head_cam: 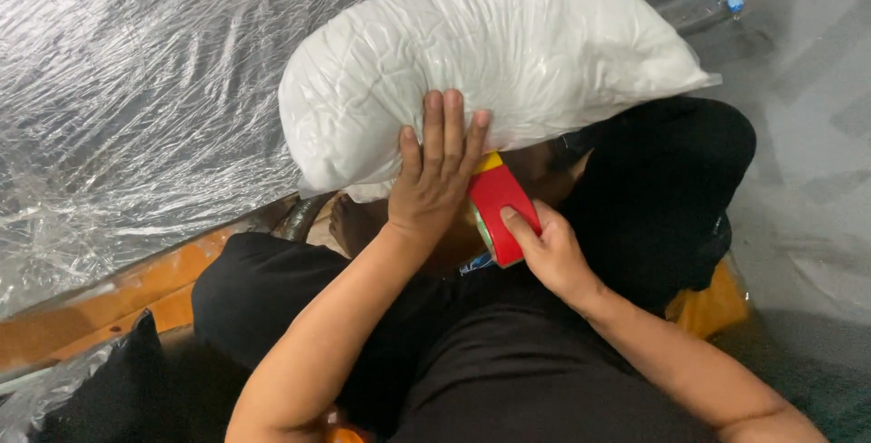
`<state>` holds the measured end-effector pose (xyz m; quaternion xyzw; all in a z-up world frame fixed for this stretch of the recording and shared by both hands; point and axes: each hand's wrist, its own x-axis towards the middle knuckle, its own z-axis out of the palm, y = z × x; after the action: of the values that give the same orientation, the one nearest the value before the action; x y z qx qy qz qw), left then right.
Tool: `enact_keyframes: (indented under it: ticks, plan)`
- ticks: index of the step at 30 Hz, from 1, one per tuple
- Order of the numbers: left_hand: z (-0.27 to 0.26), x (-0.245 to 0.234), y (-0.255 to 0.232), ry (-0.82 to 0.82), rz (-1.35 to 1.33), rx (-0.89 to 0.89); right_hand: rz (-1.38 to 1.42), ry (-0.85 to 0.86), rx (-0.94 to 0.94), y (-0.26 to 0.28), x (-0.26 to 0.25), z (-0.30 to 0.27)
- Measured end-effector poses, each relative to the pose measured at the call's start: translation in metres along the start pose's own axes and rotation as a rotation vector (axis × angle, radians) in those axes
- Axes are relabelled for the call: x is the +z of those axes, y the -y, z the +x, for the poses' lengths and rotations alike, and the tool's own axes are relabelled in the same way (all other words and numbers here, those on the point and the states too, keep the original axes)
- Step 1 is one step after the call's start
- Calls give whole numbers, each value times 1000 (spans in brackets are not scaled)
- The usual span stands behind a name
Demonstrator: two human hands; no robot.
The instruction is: The person is compressing a white pillow by folding it, securing it with tape, and then placing it inside a black plastic shipping bag.
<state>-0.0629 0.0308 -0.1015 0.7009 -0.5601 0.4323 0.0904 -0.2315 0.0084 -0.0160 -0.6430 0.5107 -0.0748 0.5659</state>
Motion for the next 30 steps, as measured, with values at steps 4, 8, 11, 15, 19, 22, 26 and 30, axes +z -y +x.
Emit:
enact_keyframes:
  ticks: [4,8,11,15,19,22,26,30]
  plan:
    - [7,-8,4,-6,15,-4,-70,7,38,-12,-5,10]
    - [17,-6,10,-29,21,-30,24,-21,139,-16,2,18]
    - [22,-4,13,-41,3,-43,65,-12,254,-53,15,23]
    - [25,-5,19,77,-26,-37,-25,33,223,-86,10,42]
    - [28,6,24,211,-56,-2,-22,12,220,-72,-1,45]
    - [40,1,27,211,-41,-39,-4,6,201,-75,-7,49]
    - [40,12,23,218,-25,-64,-29,22,163,-80,-18,42]
    - [65,-26,40,474,-195,-37,-84,114,114,-71,-49,35]
